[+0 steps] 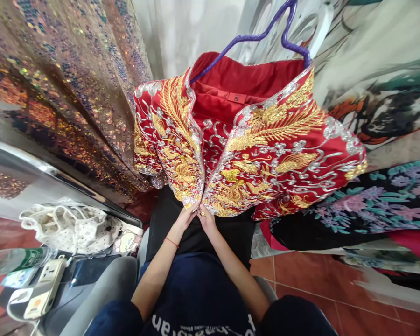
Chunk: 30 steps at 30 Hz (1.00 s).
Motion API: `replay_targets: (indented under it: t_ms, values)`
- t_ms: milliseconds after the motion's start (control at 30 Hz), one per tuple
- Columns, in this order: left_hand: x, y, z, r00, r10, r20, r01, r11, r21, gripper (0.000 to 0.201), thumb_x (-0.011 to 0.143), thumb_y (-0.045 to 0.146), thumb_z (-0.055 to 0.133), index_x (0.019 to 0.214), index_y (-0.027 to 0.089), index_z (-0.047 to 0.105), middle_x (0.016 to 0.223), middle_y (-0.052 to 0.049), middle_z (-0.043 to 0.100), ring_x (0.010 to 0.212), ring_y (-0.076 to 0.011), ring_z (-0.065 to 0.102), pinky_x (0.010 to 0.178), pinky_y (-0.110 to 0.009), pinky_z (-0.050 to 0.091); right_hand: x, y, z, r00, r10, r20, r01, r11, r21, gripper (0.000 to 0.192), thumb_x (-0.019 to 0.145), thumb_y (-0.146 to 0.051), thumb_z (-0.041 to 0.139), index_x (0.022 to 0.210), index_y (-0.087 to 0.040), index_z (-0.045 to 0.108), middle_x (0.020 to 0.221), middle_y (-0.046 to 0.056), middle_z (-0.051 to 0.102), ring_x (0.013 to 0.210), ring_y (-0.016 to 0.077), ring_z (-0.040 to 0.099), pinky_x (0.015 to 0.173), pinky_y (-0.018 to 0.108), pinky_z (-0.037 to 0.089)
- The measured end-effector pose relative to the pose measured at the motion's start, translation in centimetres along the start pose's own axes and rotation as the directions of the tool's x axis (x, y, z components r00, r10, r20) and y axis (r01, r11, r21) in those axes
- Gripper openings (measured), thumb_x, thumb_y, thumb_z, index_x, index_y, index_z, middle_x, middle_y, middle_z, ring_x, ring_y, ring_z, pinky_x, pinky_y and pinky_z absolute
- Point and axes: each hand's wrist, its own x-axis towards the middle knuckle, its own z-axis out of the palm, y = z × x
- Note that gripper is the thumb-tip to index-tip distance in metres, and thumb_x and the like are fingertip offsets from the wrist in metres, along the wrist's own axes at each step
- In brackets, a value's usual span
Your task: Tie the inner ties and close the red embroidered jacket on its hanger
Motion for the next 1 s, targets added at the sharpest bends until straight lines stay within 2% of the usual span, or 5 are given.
replay_targets:
  t_ms: [133,333,533,733,1000]
  values:
    - [-0.2,0.0,0.2,1.0,0.013,-0.007,-0.013,1.0,0.019,0.04,0.061,0.027,0.094,0.094,0.012,0.078,0.084,-0.007,0.075,0.069,-0.0101,0.065,0.066,-0.021,0.05,0.1,0.1,0.1,1.0,0.002,-0.017,-0.002,1.0,-0.024,0.023,0.092,-0.03,0.069,0.109,-0.015,0.065,0.101,0.003,0.069,0.081,0.0131,0.066,0.073,0.03,0.057]
    - [-0.7,-0.6,0.4,0.996,0.069,-0.058,-0.068,0.997,0.024,0.049,0.055,0.031,0.096,0.095,0.01,0.077,0.089,-0.011,0.077,0.075,-0.0145,0.068,0.074,-0.026,0.052,0.0,-0.2,0.4,0.998,0.037,-0.041,-0.039,0.998,-0.041,0.03,0.096,-0.034,0.063,0.12,-0.016,0.062,0.116,0.007,0.066,0.096,0.0175,0.066,0.081,0.036,0.059]
    - [-0.3,-0.9,0.7,0.978,0.183,-0.098,-0.185,0.983,-0.015,0.049,0.057,0.032,0.094,0.096,0.01,0.075,0.087,-0.008,0.077,0.074,-0.0136,0.069,0.075,-0.026,0.055,-0.5,-0.6,0.9,0.994,0.101,-0.038,-0.103,0.994,-0.045,0.023,0.096,-0.032,0.064,0.11,-0.014,0.064,0.102,0.003,0.067,0.081,0.0129,0.066,0.071,0.029,0.058]
    - [-0.3,-0.8,0.7,0.964,0.232,-0.128,-0.231,0.973,0.025,0.053,0.058,0.03,0.094,0.103,0.009,0.073,0.096,-0.011,0.077,0.083,-0.0177,0.072,0.081,-0.029,0.057,-1.0,-1.1,1.6,0.983,0.178,-0.04,-0.179,0.983,-0.034,0.017,0.096,-0.029,0.063,0.104,-0.014,0.064,0.094,0.001,0.066,0.073,0.0098,0.062,0.064,0.024,0.055]
    - [-0.7,-0.7,0.1,0.96,0.173,-0.221,-0.156,0.983,0.092,0.047,0.057,0.036,0.093,0.091,0.01,0.074,0.071,-0.005,0.074,0.056,-0.0119,0.065,0.053,-0.022,0.051,-2.7,-1.5,2.7,0.928,0.373,-0.01,-0.365,0.902,-0.229,0.025,0.096,-0.038,0.061,0.087,-0.014,0.061,0.071,-0.003,0.059,0.052,0.0065,0.05,0.046,0.019,0.039]
